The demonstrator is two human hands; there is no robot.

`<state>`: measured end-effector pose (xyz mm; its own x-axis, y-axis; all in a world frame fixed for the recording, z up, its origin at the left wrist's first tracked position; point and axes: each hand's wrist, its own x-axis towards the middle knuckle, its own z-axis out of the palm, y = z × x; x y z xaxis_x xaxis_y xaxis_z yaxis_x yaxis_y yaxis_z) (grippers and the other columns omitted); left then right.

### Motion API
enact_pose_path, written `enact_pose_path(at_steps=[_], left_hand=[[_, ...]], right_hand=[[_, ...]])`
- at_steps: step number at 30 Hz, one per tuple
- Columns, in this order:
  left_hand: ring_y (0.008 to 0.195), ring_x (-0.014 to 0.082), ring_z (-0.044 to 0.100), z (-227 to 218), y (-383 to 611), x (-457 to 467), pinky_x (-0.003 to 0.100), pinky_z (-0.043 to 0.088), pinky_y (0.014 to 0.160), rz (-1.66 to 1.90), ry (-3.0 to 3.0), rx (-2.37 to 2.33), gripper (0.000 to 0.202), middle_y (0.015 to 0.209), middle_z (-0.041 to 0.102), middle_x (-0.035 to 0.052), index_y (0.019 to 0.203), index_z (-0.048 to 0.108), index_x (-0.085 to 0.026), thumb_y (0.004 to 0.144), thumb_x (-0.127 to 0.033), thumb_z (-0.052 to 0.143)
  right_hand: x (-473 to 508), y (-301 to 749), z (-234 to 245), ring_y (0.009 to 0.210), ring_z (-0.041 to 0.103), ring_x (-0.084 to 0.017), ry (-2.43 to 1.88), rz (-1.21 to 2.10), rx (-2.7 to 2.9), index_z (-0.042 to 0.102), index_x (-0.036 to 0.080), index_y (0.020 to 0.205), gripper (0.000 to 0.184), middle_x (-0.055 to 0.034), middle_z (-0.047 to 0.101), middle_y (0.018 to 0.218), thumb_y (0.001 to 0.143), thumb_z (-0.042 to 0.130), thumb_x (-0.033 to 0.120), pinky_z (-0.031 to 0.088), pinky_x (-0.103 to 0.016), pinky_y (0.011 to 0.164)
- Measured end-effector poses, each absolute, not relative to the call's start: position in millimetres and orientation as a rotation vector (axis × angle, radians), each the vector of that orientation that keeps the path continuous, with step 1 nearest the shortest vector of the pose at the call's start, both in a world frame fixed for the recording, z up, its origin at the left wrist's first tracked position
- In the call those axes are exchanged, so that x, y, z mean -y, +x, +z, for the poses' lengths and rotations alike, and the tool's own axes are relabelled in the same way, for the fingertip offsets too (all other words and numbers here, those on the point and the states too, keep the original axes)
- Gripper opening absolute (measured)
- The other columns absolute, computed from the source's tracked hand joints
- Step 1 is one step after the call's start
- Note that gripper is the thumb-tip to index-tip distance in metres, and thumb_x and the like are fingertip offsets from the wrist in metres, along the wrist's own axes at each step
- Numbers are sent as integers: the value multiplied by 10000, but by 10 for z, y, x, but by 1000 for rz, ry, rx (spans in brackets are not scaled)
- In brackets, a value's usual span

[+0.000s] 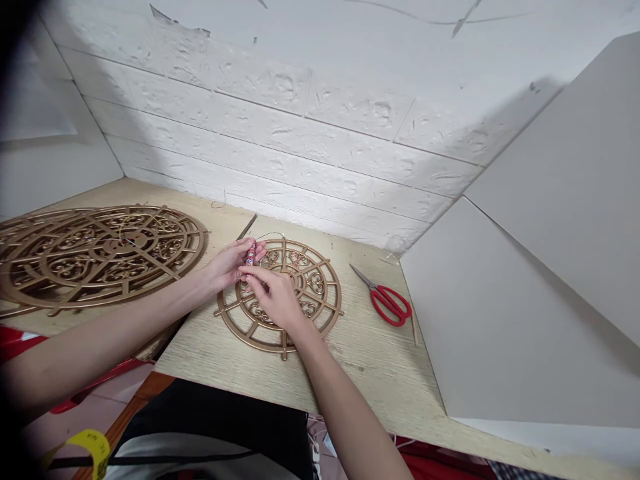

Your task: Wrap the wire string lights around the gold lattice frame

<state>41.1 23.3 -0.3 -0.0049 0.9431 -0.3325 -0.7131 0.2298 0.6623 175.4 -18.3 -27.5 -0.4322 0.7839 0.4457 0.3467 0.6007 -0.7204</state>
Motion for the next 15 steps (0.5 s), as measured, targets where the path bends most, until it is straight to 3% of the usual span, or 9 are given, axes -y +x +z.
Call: enact_pose_path(at_steps=[15], left_hand=[[629, 110, 649, -48, 434, -236, 202, 561, 628, 1358, 363, -778, 154, 725, 656, 69, 748, 566, -117, 869, -26, 539]], right_hand=[[190, 1767, -299, 694, 699, -156, -856, 528, 2049, 727, 202, 1076, 251, -35, 770, 867, 922, 529, 200, 542, -276, 723]])
